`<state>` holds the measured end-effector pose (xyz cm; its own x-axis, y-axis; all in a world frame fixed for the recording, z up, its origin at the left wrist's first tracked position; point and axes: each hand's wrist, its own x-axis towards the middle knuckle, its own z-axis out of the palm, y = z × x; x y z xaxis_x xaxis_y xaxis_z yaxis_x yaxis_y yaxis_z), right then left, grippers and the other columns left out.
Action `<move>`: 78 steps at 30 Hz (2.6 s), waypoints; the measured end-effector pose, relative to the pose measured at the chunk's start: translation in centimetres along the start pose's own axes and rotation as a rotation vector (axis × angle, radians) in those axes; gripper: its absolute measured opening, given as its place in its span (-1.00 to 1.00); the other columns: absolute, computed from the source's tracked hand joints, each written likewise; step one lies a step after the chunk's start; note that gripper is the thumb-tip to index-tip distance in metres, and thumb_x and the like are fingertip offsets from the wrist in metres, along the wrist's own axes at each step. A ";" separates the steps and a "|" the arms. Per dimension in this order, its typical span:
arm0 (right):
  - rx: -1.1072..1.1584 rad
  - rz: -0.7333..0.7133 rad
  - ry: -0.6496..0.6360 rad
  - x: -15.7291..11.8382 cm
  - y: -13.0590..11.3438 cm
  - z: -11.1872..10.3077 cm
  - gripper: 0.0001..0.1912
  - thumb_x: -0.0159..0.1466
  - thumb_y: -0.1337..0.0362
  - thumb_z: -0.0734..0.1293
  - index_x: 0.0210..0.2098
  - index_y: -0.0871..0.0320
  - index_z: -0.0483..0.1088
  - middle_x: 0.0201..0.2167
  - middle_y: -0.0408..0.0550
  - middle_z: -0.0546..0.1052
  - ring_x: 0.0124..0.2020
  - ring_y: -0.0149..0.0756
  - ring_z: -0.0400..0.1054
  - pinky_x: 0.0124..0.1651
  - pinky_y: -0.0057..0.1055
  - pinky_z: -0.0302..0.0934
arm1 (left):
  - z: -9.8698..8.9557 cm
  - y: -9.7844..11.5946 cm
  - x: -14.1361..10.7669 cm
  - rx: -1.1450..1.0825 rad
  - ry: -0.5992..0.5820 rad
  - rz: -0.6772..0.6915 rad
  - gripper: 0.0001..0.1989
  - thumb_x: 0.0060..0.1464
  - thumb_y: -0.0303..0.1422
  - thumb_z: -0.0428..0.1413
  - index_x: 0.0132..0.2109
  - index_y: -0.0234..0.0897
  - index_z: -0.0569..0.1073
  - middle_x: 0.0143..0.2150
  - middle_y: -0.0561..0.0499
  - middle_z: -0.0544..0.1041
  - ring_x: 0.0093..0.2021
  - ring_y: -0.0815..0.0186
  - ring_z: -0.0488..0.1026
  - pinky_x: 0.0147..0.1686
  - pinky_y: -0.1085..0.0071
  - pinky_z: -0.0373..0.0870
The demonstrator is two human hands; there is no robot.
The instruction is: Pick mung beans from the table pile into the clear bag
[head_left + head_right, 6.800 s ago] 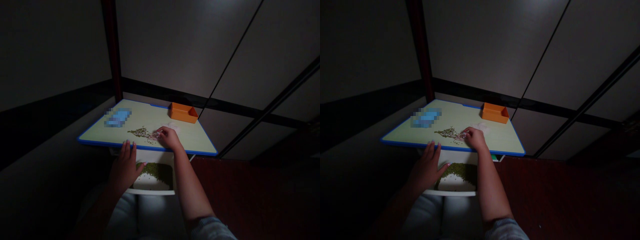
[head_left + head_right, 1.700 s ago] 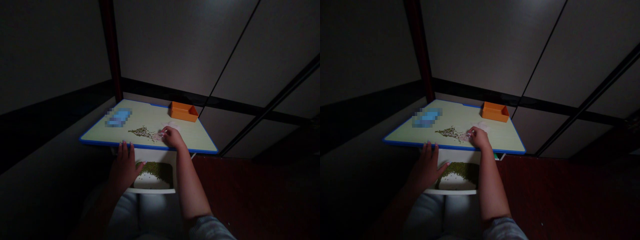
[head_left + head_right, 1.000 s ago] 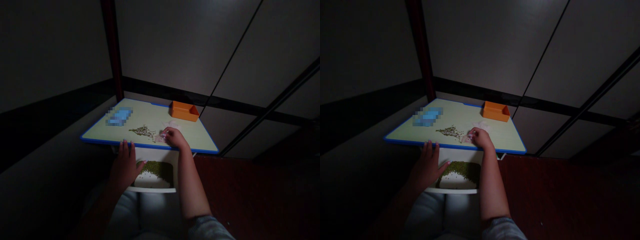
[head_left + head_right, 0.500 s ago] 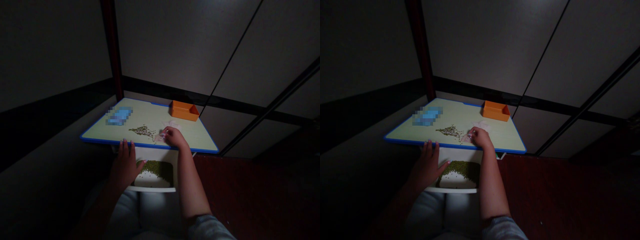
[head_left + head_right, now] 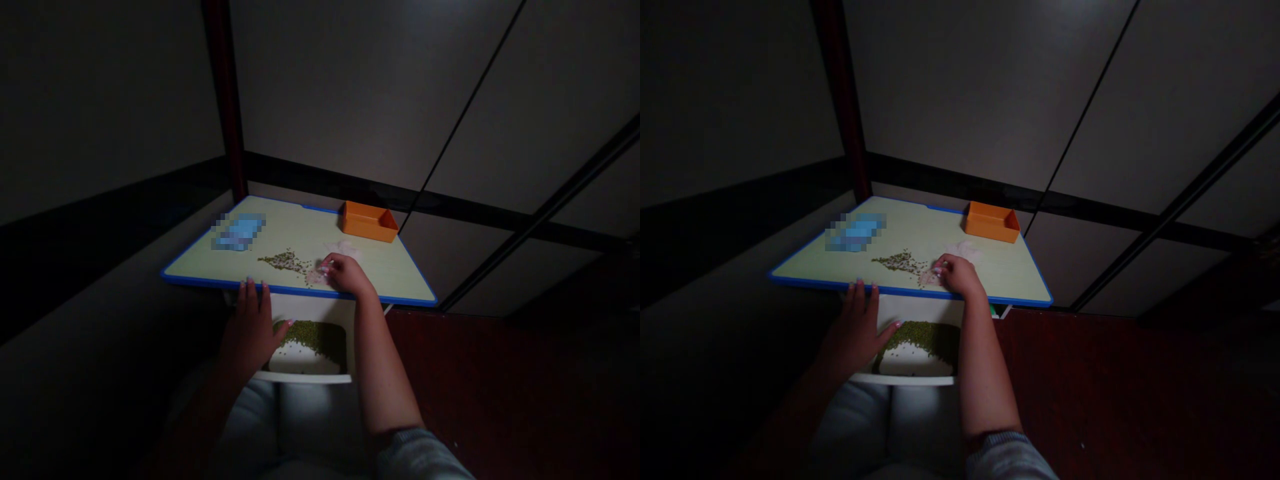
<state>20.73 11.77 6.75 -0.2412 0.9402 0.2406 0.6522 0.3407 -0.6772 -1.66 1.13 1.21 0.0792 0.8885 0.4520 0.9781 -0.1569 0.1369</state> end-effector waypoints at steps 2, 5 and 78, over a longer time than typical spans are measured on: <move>0.016 -0.011 -0.012 0.0 0.2 0.0 -0.87 0.14 0.33 0.29 -0.30 0.11 0.44 -0.52 -0.19 0.47 -0.48 -0.39 0.30 -0.38 -0.50 0.17 | 0.0 0.0 0.0 0.001 0.003 0.000 -0.14 0.01 -0.03 0.04 0.28 -0.58 0.06 0.36 -0.55 -0.04 0.38 -0.23 -0.11 0.16 0.00 0.22; 0.029 -0.025 -0.027 0.0 0.2 -0.1 -0.86 0.13 0.33 0.29 -0.31 0.12 0.45 -0.49 -0.18 0.47 -0.47 -0.40 0.30 -0.37 -0.50 0.18 | 0.0 0.0 0.0 -0.002 -0.003 -0.001 -0.15 0.01 -0.03 0.04 0.28 -0.58 0.07 0.35 -0.55 -0.04 0.38 -0.23 -0.12 0.14 -0.01 0.24; -0.334 0.094 0.027 -0.5 -3.0 -0.7 -0.81 0.22 0.30 0.27 -0.19 0.04 0.46 -0.39 -0.13 0.54 -0.38 -0.31 0.32 -0.23 -0.42 0.10 | -0.3 0.2 0.0 0.000 -0.032 -0.008 -0.16 0.02 -0.03 0.00 0.28 -0.58 0.06 0.36 -0.56 -0.06 0.37 -0.25 -0.12 0.16 -0.01 0.21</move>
<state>19.36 10.25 9.12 -0.1525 0.9659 0.2094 0.8708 0.2315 -0.4337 -1.50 1.00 1.50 0.0773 0.9031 0.4224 0.9787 -0.1496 0.1408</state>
